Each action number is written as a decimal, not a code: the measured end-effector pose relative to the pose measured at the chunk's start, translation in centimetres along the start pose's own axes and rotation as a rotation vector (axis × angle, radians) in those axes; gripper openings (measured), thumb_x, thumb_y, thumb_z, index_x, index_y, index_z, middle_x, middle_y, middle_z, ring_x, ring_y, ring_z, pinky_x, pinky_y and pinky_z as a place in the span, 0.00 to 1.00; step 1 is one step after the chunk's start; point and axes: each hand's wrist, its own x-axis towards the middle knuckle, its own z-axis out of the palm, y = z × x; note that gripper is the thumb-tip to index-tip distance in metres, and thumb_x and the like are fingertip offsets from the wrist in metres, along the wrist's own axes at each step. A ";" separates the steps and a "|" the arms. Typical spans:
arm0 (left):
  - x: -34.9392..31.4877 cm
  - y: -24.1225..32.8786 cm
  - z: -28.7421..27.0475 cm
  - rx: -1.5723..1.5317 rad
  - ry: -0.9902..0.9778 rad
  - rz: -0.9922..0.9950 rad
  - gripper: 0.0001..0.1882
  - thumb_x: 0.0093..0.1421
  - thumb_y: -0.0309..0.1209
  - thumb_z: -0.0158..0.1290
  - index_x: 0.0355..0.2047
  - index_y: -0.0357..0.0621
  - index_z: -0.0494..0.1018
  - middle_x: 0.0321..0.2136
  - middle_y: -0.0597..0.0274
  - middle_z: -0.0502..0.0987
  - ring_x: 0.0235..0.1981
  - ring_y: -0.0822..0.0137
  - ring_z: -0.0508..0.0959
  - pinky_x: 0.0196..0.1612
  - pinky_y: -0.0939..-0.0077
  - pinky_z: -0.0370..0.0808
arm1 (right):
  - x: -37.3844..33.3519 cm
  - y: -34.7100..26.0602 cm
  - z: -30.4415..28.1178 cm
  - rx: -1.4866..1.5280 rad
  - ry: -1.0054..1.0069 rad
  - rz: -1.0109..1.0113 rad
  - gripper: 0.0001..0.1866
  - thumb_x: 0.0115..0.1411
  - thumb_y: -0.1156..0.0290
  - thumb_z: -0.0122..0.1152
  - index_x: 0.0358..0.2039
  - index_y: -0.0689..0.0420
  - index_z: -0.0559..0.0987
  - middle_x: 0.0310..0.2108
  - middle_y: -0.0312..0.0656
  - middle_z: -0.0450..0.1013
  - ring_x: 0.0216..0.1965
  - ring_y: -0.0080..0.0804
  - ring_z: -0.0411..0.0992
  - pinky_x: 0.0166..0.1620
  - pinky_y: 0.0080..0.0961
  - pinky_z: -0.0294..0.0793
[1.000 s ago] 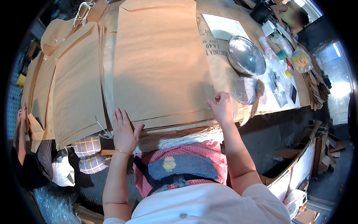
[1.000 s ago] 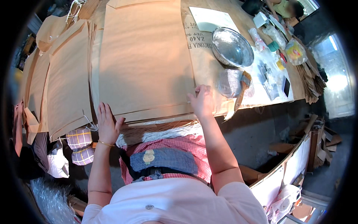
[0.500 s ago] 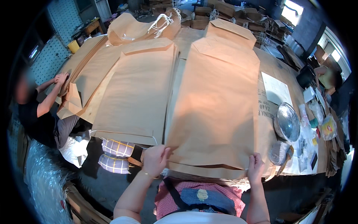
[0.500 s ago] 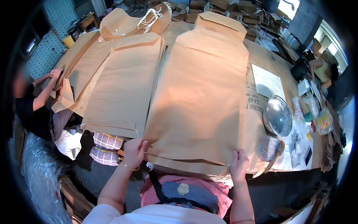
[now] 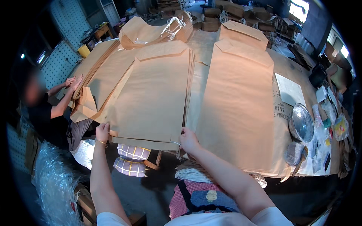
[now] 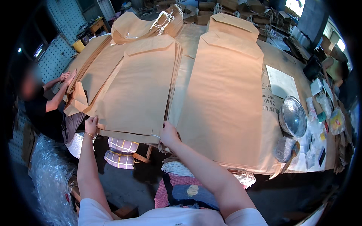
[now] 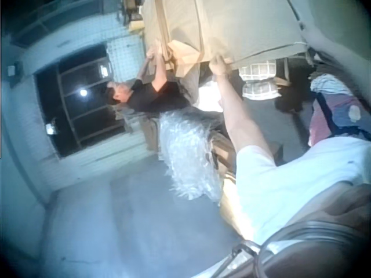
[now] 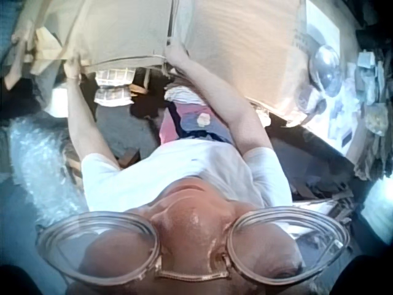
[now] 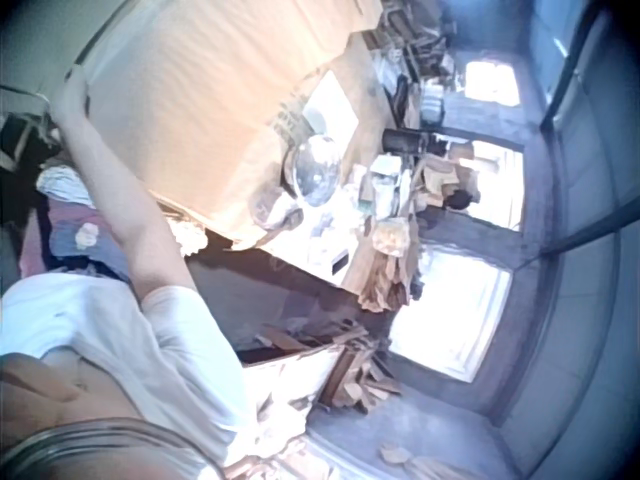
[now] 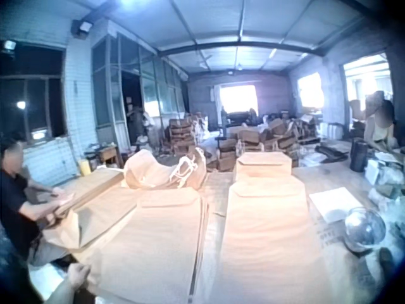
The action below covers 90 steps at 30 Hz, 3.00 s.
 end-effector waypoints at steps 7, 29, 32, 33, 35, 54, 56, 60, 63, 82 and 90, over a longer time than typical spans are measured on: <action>-2.2 5.7 1.9 0.140 0.140 -0.163 0.13 0.56 0.32 0.53 0.36 0.34 0.73 0.24 0.50 0.76 0.25 0.59 0.75 0.33 0.67 0.72 | -14.4 -0.5 -14.8 -0.535 -0.400 -0.532 0.18 0.59 0.63 0.56 0.47 0.60 0.74 0.37 0.46 0.74 0.40 0.36 0.73 0.45 0.34 0.71; -30.8 26.0 19.9 0.085 -0.851 0.850 0.08 0.49 0.29 0.48 0.31 0.46 0.74 0.26 0.60 0.74 0.31 0.61 0.76 0.32 0.70 0.73 | -29.0 4.2 -28.7 -0.129 1.062 -0.452 0.04 0.56 0.77 0.58 0.26 0.62 0.73 0.17 0.36 0.69 0.15 0.16 0.65 0.18 0.11 0.62; -31.2 25.9 18.7 0.037 -0.567 0.899 0.10 0.47 0.29 0.49 0.30 0.40 0.73 0.28 0.58 0.74 0.32 0.62 0.76 0.31 0.71 0.73 | -24.8 3.0 -22.2 -0.024 0.815 -0.454 0.02 0.55 0.77 0.59 0.29 0.62 0.78 0.22 0.34 0.71 0.20 0.16 0.66 0.24 0.13 0.65; -31.1 26.6 18.0 0.063 -0.522 0.879 0.10 0.47 0.28 0.50 0.30 0.39 0.74 0.30 0.58 0.74 0.33 0.61 0.75 0.32 0.70 0.73 | -23.1 3.4 -20.8 0.014 0.724 -0.485 0.03 0.54 0.78 0.61 0.30 0.61 0.78 0.25 0.35 0.73 0.25 0.18 0.69 0.30 0.14 0.69; -30.5 28.6 15.5 0.129 -0.437 0.832 0.09 0.49 0.27 0.51 0.31 0.39 0.74 0.33 0.57 0.75 0.35 0.60 0.75 0.33 0.69 0.72 | -19.8 2.7 -16.9 0.145 0.647 -0.406 0.06 0.52 0.80 0.63 0.32 0.61 0.78 0.31 0.35 0.74 0.32 0.20 0.72 0.37 0.18 0.72; -25.7 32.0 14.9 0.365 -0.534 0.869 0.08 0.42 0.28 0.50 0.20 0.34 0.75 0.51 0.44 0.69 0.38 0.60 0.71 0.38 0.71 0.69 | -18.0 5.5 -23.6 -0.893 0.929 -0.388 0.16 0.49 0.67 0.63 0.11 0.61 0.71 0.08 0.45 0.67 0.11 0.37 0.70 0.17 0.29 0.68; -25.7 32.4 14.8 0.390 -0.562 0.863 0.07 0.41 0.26 0.51 0.19 0.34 0.74 0.52 0.42 0.68 0.39 0.59 0.70 0.38 0.71 0.69 | -18.2 5.7 -24.4 -0.964 0.973 -0.320 0.17 0.49 0.65 0.63 0.12 0.61 0.72 0.07 0.45 0.66 0.10 0.40 0.69 0.17 0.30 0.67; -26.1 32.9 15.3 0.383 -0.541 0.830 0.03 0.39 0.21 0.50 0.15 0.32 0.71 0.54 0.42 0.66 0.38 0.56 0.71 0.41 0.67 0.70 | -17.0 4.5 -23.8 -1.188 0.953 -0.291 0.18 0.49 0.61 0.64 0.13 0.62 0.73 0.13 0.49 0.69 0.15 0.36 0.72 0.21 0.33 0.70; -26.5 32.9 15.1 0.398 -0.510 0.853 0.04 0.39 0.21 0.50 0.15 0.31 0.72 0.54 0.42 0.66 0.41 0.55 0.71 0.43 0.67 0.70 | -18.7 4.7 -26.9 -0.577 0.970 -0.194 0.16 0.50 0.62 0.64 0.15 0.62 0.76 0.12 0.43 0.70 0.15 0.28 0.70 0.20 0.27 0.67; -26.8 38.9 5.4 -0.729 -0.847 0.372 0.11 0.55 0.31 0.51 0.21 0.35 0.73 0.16 0.60 0.74 0.18 0.69 0.71 0.22 0.79 0.66 | -25.5 10.9 -19.1 -0.339 -0.154 -0.625 0.14 0.51 0.81 0.58 0.41 0.60 0.77 0.34 0.43 0.75 0.36 0.38 0.72 0.39 0.30 0.71; -19.9 34.0 9.3 -0.298 -0.618 0.453 0.05 0.53 0.18 0.54 0.31 0.35 0.76 0.21 0.62 0.71 0.24 0.74 0.69 0.27 0.82 0.65 | -26.6 6.1 -29.2 -0.235 0.419 -0.285 0.05 0.52 0.78 0.59 0.31 0.62 0.80 0.23 0.37 0.73 0.26 0.20 0.69 0.31 0.19 0.68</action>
